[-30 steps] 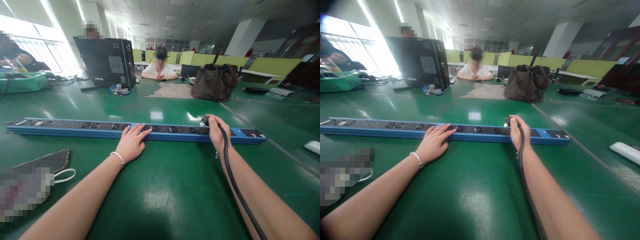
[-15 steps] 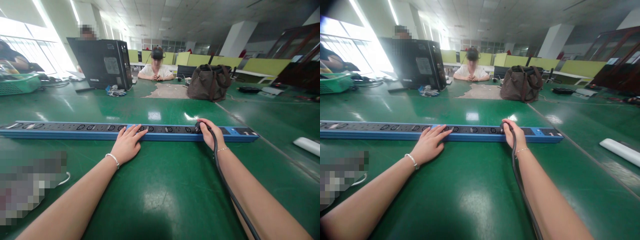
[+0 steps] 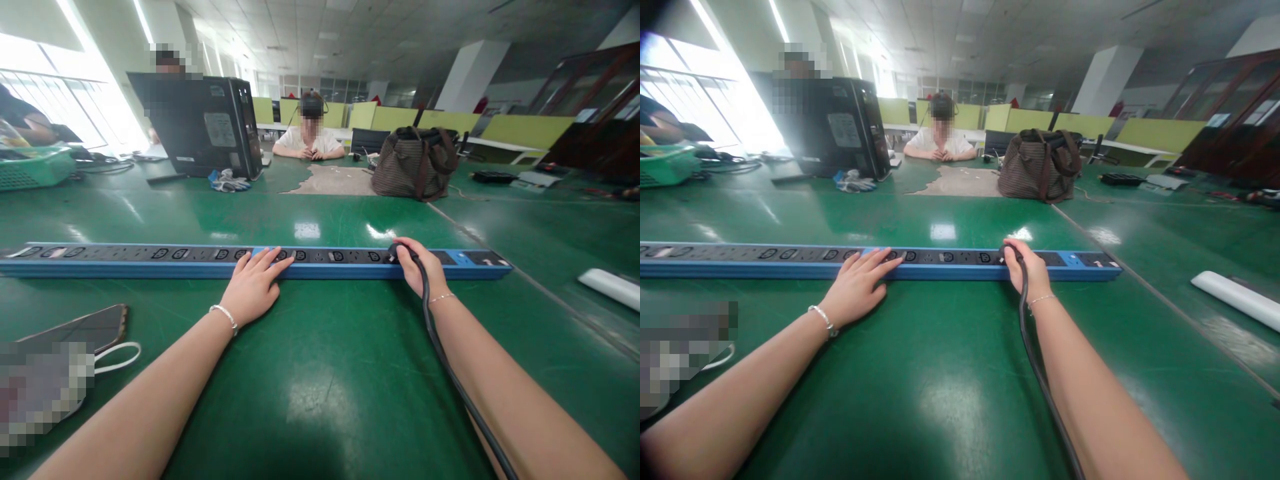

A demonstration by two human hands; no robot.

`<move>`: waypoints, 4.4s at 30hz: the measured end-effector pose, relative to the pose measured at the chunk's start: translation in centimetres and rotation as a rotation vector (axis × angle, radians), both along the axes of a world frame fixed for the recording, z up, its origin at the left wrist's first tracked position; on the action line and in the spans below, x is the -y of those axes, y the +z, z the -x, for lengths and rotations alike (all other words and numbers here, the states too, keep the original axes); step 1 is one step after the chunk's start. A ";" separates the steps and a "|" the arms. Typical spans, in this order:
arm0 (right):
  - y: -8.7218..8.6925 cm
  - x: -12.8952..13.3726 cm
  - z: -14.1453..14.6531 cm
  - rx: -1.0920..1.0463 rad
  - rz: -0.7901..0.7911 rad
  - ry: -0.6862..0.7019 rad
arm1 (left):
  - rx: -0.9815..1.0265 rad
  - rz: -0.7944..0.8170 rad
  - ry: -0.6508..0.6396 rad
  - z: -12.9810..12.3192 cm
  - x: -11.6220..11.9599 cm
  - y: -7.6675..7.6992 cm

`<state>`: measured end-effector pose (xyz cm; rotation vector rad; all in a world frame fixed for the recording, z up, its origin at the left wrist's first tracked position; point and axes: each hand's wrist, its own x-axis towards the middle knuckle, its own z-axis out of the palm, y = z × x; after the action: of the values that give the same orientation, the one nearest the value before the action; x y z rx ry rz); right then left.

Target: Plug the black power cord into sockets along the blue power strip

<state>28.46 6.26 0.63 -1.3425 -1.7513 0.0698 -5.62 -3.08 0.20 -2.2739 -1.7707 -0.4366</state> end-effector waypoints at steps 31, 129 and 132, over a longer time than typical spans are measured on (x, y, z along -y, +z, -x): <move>-0.9 1.1 0.8 0.306 -0.134 -0.059 | -0.010 0.003 0.036 -0.2 -0.1 -0.1; -1.7 -1.1 -9.8 0.324 0.097 -0.364 | -0.071 -0.014 0.022 0.3 -0.2 -0.4; -1.7 -1.0 -9.7 0.308 0.102 -0.396 | -0.070 -0.010 0.022 0.3 -0.2 -0.4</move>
<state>38.15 7.26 -1.02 -1.8291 -1.7102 -0.2850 -5.95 -2.90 -0.17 -2.2325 -1.7531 -0.3566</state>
